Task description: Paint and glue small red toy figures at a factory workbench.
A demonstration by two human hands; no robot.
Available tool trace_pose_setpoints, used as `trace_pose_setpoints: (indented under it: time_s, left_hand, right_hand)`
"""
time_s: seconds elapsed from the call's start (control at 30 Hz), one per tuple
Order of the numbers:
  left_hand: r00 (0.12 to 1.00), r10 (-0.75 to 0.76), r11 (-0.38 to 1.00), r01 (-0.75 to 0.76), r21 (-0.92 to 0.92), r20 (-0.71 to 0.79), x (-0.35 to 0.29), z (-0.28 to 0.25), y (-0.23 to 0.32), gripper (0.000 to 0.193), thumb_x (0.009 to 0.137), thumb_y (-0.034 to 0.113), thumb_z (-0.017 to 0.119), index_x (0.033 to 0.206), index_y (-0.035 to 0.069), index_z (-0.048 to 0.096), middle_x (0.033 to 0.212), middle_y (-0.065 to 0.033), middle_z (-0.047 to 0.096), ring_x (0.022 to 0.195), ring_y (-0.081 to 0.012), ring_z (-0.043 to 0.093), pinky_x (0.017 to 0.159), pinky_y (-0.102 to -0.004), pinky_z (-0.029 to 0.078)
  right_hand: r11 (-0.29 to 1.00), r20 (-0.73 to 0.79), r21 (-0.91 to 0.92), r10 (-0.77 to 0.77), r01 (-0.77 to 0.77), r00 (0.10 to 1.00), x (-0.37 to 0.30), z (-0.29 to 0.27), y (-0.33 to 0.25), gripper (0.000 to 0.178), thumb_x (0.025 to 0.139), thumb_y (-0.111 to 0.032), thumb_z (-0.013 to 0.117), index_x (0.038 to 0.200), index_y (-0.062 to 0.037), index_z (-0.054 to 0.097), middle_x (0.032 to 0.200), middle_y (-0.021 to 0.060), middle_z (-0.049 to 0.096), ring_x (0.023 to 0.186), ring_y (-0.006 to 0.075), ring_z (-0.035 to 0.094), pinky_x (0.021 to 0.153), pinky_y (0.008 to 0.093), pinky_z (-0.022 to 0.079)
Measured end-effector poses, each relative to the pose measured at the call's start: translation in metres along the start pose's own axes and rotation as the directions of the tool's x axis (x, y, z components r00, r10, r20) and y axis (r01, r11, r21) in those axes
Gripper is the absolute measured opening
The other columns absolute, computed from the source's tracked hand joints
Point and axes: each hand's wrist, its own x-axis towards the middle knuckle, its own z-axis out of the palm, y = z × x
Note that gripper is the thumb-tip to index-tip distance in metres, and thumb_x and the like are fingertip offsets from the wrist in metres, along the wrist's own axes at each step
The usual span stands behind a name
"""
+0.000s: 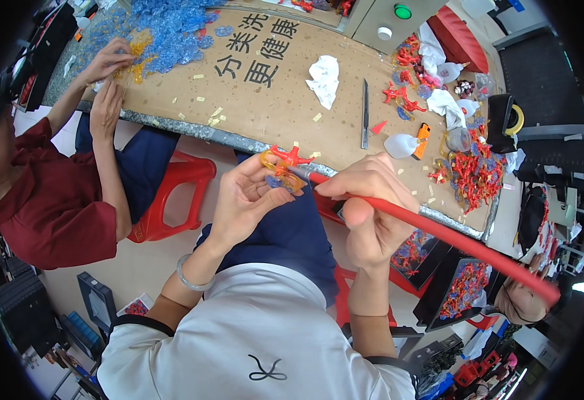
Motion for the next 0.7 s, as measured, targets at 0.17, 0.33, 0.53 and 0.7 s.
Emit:
trace_pose_setpoints:
  time_s: [0.17, 0.33, 0.53, 0.7]
  left_hand:
    - [1.0, -0.013, 0.999, 0.013, -0.037, 0.005, -0.003, -0.001, 0.002, 0.044, 0.083, 0.004, 0.067, 0.121, -0.008, 0.048, 0.098, -0.015, 0.065, 0.088, -0.0177, 0.065, 0.077, -0.0254, 0.053]
    - [0.997, -0.05, 0.996, 0.054, -0.069, 0.05, -0.001, -0.005, 0.007, 0.045, 0.085, 0.012, 0.066, 0.122, -0.008, 0.049, 0.096, -0.017, 0.066, 0.086, -0.0189, 0.066, 0.073, -0.0242, 0.053]
    - [0.986, -0.134, 0.949, 0.158, -0.272, 0.104, 0.001, -0.011, 0.006, 0.039, 0.09, 0.017, 0.061, 0.118, -0.007, 0.051, 0.097, -0.0185, 0.065, 0.084, -0.0202, 0.066, 0.076, -0.026, 0.052]
    - [0.977, -0.176, 0.917, 0.206, -0.34, 0.118, 0.001, -0.016, 0.004, 0.038, 0.091, 0.02, 0.059, 0.117, -0.007, 0.051, 0.098, -0.0193, 0.065, 0.084, -0.0203, 0.066, 0.077, -0.027, 0.052]
  right_hand:
    - [0.964, -0.037, -0.261, -0.056, 0.044, 0.998, 0.001, -0.001, 0.014, 0.033, 0.088, -0.03, 0.057, 0.075, -0.0007, 0.062, 0.066, 0.0045, 0.06, 0.06, 0.0154, 0.05, 0.062, 0.0301, 0.036]
    - [0.999, 0.028, -0.034, -0.002, 0.002, 1.0, 0.002, 0.001, 0.009, 0.024, 0.088, -0.02, 0.055, 0.077, -0.0007, 0.063, 0.066, 0.0047, 0.059, 0.062, 0.0134, 0.049, 0.06, 0.0273, 0.036]
    - [0.978, -0.063, 0.106, 0.189, -0.182, 0.98, 0.0, -0.003, 0.005, 0.029, 0.09, -0.025, 0.054, 0.075, -0.0021, 0.063, 0.068, 0.0042, 0.059, 0.064, 0.0164, 0.047, 0.065, 0.029, 0.037]
    - [0.989, -0.045, -0.112, 0.095, -0.1, 0.994, 0.001, -0.003, 0.008, 0.036, 0.091, -0.031, 0.054, 0.075, -0.0006, 0.063, 0.07, 0.0049, 0.06, 0.066, 0.0142, 0.047, 0.061, 0.0278, 0.037]
